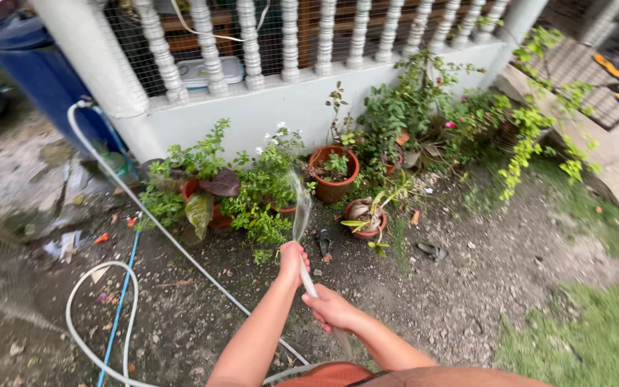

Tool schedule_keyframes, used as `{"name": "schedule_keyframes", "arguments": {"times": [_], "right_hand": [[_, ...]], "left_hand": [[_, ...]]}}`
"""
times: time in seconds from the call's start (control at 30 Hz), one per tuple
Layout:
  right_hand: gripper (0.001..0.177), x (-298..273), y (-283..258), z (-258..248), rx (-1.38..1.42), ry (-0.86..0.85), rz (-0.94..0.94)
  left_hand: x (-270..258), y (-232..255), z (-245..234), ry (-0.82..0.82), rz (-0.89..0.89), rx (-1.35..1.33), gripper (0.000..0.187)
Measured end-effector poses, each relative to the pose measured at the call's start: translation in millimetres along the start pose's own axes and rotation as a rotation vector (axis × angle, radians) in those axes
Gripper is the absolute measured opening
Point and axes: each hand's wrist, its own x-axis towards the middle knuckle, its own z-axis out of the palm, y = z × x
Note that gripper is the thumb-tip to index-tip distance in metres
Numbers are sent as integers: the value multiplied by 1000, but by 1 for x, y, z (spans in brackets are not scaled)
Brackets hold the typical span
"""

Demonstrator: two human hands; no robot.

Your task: The person uses a hose to water various potted plants and garden beds in an outdoor area, directing the water stream at the soil and moving between different groups of pots.

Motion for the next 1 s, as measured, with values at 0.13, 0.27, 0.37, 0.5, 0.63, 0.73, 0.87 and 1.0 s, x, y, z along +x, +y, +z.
{"name": "schedule_keyframes", "arguments": {"times": [0.13,0.27,0.37,0.5,0.63,0.73,0.87,1.0], "right_hand": [[30,-6,12,13,112,67,-71],[26,-13,23,27,128,191,-42],[25,-14,31,29,176,256,-17],[29,-14,42,32,202,329,-13],[30,-18,47,44,180,401,51],[29,-20,48,51,191,403,63],[28,-27,46,54,204,394,64],[26,-27,39,51,146,381,87]], "left_hand": [[-10,7,15,-7,-117,67,23],[-1,-15,16,-215,-125,234,33],[7,-40,22,-230,-147,295,33],[7,-60,23,-174,-215,275,28],[1,-69,18,-193,-295,258,26],[-4,-74,12,-220,-322,232,24],[-7,-77,12,-259,-345,169,20],[-4,-74,13,-243,-362,170,14]]}}
